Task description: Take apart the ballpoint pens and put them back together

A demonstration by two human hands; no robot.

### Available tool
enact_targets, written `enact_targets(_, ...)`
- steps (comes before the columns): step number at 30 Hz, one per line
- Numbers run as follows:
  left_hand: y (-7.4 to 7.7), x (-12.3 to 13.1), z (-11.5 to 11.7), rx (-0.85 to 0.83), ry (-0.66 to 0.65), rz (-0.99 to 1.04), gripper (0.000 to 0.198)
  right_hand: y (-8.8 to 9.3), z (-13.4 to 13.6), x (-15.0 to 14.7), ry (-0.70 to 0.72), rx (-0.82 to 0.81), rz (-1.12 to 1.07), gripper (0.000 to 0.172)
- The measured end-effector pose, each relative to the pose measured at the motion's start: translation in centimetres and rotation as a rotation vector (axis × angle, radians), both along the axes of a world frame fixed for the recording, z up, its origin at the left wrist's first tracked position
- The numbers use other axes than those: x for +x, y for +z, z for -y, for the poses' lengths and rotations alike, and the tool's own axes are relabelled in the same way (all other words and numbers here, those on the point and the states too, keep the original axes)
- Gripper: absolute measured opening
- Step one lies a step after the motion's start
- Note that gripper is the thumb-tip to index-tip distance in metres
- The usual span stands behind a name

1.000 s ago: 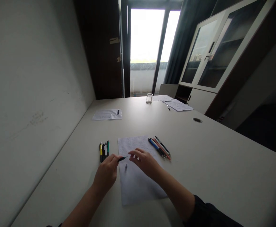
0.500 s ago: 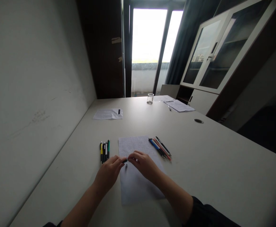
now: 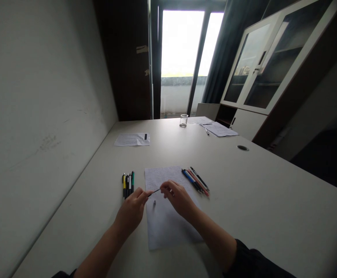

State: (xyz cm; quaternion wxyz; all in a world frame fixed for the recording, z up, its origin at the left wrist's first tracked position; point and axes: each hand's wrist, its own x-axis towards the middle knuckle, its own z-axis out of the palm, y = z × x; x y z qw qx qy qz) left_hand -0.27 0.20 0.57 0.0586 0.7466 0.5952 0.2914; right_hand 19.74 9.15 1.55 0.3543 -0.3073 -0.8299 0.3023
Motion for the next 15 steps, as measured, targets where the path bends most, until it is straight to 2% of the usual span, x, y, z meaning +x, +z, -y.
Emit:
enact_targets(4, 0.3, -0.1, 0.0, -0.002, 0.028, -0.003, 0.036, 0.3, -0.5, 0.6, -0.049, -0.016, -0.028, 0.011)
enact_targets(7, 0.4, -0.1, 0.0, 0.011, 0.081, -0.015, 0.034, 0.3, -0.9, 1.2, -0.087, 0.063, 0.015, 0.010)
enact_targets(15, 0.5, -0.2, 0.0, 0.016, 0.113, -0.009, 0.034, 0.0, 0.5, 1.1, 0.055, 0.323, 0.420, 0.008)
